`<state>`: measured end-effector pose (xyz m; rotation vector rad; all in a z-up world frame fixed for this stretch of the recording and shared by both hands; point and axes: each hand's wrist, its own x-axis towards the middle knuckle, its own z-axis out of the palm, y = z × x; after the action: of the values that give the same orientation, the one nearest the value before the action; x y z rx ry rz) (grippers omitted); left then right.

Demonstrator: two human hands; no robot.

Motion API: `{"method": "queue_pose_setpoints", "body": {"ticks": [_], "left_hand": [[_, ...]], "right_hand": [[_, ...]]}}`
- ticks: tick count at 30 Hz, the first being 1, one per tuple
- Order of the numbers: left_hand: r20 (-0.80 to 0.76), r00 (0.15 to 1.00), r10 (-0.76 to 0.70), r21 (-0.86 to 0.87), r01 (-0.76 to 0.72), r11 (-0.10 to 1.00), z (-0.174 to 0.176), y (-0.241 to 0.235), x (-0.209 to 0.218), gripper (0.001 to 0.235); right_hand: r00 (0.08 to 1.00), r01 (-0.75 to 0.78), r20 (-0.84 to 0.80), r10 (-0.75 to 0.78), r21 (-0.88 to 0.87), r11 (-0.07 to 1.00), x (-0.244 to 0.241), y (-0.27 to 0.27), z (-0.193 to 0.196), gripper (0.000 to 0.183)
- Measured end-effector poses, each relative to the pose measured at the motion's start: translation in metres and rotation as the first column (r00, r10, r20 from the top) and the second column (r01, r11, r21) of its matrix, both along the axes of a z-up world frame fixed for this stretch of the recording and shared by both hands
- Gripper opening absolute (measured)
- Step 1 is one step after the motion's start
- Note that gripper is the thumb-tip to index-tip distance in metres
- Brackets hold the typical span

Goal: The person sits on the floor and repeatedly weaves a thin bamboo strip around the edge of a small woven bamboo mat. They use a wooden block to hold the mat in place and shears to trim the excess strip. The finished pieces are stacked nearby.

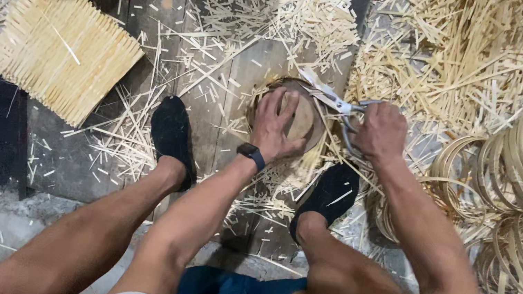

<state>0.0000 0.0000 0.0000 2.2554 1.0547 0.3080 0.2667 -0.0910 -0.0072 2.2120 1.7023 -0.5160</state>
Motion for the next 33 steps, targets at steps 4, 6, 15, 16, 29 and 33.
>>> {"method": "queue_pose_setpoints", "body": {"ticks": [4,6,15,16,29,33], "left_hand": [[-0.022,0.988,-0.156,-0.069,0.154,0.986,0.005,0.016,-0.013,0.122],[0.011,0.982,-0.186,-0.075,0.187,0.98,0.008,0.023,-0.012,0.12],[-0.066,0.988,0.14,-0.004,-0.14,0.99,0.016,0.0,-0.003,0.122],[-0.019,0.938,0.347,-0.044,-0.348,0.937,0.013,-0.009,0.001,0.125],[-0.08,0.996,-0.047,-0.127,0.037,0.991,0.02,0.006,0.0,0.125],[-0.084,0.988,-0.13,-0.222,0.109,0.969,0.032,0.017,0.0,0.122]], "right_hand": [[0.997,-0.007,-0.083,-0.001,-0.088,0.996,0.02,-0.004,0.016,0.058],[0.995,-0.098,0.013,0.097,0.035,0.995,0.02,0.003,0.022,0.061],[0.99,0.04,-0.124,-0.066,-0.203,0.978,0.003,0.017,0.02,0.057],[0.996,0.002,-0.089,-0.015,-0.146,0.989,0.008,0.012,0.019,0.059],[0.997,-0.067,-0.024,0.067,0.001,0.998,0.013,0.001,-0.005,0.042],[0.971,-0.203,0.142,0.191,0.074,0.976,0.008,0.012,0.0,0.059]]}}
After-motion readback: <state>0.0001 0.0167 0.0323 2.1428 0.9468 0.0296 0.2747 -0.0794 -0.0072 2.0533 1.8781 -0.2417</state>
